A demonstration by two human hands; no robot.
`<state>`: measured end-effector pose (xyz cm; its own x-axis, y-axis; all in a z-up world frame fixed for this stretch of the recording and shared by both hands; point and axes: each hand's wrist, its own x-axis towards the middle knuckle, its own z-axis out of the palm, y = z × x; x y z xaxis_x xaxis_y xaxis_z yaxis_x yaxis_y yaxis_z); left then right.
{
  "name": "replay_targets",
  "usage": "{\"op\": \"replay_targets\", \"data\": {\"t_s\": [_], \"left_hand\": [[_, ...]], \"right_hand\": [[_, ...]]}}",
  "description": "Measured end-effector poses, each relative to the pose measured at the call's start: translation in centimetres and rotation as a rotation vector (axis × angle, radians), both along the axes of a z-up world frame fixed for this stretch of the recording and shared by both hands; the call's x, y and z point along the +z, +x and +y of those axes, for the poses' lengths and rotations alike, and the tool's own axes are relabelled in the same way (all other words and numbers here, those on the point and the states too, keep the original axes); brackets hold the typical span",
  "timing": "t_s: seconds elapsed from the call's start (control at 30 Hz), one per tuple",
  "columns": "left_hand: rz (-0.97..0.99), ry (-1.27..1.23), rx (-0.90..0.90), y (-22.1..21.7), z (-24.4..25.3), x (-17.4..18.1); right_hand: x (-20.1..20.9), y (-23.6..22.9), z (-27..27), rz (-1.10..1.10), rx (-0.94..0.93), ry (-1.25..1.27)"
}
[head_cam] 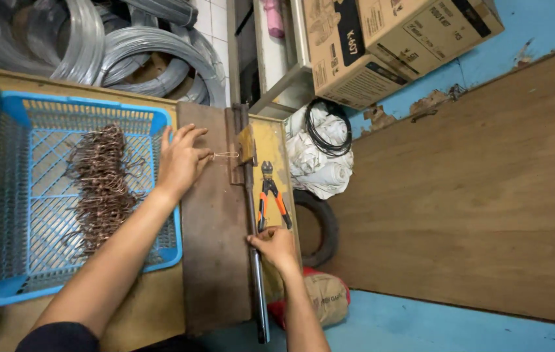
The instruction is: Cutting metal wire into small pieces using a bolt cutter and sorting them into baskets.
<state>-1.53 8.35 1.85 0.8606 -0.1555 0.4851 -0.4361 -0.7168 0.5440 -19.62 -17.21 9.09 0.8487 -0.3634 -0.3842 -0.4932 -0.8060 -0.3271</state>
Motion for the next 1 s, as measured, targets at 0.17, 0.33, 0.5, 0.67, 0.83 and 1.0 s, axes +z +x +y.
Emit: {"op": "replay_targets", "data": {"t_s": [0.17, 0.33, 0.5, 0.67, 0.83, 1.0], "left_hand": [[0.047, 0.071, 0.107, -0.4, -1.1, 1.0], [0.102, 0.154, 0.178, 0.1, -1.8, 0.5], [0.183, 0.166, 0.148, 0.6, -3.1, 0.1], [0.252, 0.041, 0.094, 2.0, -6.6, -3.4], [0.268, -0.038, 0.134, 2.4, -7.3, -4.3], [0.25, -0.068, 0.108, 1.8, -7.1, -3.4]], "right_hand": [[-2.9, -0.2, -2.3, -0.057, 0.027, 0.094], [0.0, -0.2, -1.8, -0.186, 0.033, 0.201], [6.2, 0.0, -0.4, -0.236, 0.118, 0.169], [5.0, 0.2, -1.8, -0.245, 0.122, 0.183], [4.3, 0.1, -1.8, -0.246, 0.128, 0.197], [4.3, 0.2, -1.8, -0.243, 0.135, 0.22]]}}
